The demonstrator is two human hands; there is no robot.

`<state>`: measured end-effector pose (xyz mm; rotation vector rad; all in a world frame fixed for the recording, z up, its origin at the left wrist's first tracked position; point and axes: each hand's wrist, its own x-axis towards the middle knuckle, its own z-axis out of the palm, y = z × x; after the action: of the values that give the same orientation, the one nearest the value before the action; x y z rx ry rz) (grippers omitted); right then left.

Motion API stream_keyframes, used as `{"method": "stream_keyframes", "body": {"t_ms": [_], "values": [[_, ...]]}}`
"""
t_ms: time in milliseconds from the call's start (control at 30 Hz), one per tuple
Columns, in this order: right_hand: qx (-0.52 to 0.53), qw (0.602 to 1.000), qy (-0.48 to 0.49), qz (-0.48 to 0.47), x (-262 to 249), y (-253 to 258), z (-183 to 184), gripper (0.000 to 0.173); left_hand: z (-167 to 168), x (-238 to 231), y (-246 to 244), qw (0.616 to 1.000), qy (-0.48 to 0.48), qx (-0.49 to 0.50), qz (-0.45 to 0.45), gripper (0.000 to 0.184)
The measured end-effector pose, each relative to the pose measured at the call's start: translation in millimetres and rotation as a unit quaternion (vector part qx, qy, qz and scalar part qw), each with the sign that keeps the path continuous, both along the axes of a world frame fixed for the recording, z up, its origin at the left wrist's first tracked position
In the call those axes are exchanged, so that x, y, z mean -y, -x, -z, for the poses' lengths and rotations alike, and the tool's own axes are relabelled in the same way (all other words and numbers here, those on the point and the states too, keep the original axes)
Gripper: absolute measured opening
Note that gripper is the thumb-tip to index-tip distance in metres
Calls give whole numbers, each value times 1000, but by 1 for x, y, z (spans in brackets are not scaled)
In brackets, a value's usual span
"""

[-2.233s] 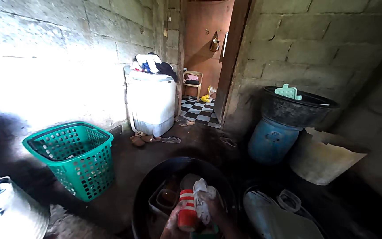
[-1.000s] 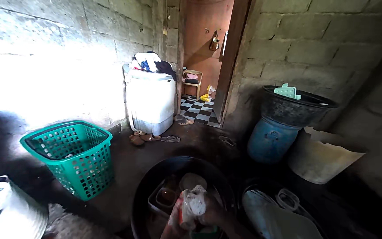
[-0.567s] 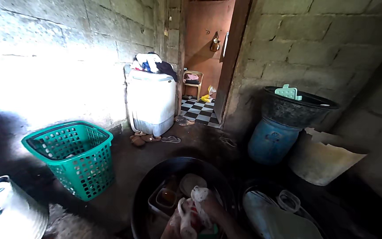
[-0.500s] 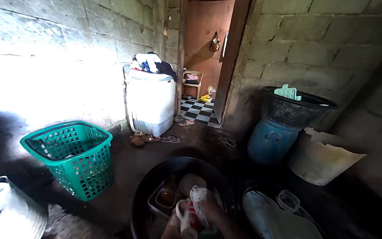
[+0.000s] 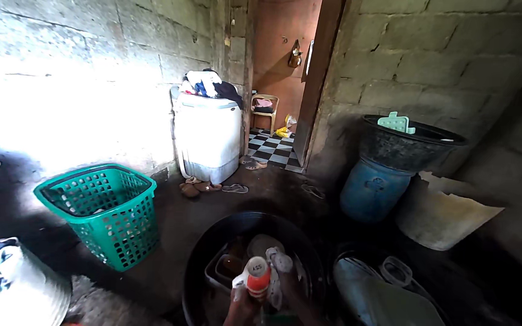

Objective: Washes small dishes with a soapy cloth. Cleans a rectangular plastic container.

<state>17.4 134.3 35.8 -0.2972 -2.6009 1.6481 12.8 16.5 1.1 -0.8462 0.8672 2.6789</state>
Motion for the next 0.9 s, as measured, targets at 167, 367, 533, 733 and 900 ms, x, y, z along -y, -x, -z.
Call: {"method": "stream_keyframes", "body": {"t_ms": [167,367,533,733,900], "values": [[-48,989,-140,-30,26,-33,42,54,19,-7,-7,987,160,1,-2,28],[-27,913,-383,-136,40,-16,-1,43,25,0,8,898,438,-20,41,31],[79,984,-61,-145,7,10,-51,47,19,8,14,909,408,-85,-28,23],[120,974,-54,-185,-31,12,-47,60,18,11,17,952,243,-179,-46,18],[142,946,-227,-183,-47,22,-56,58,15,11,20,934,328,-143,11,24]]}}
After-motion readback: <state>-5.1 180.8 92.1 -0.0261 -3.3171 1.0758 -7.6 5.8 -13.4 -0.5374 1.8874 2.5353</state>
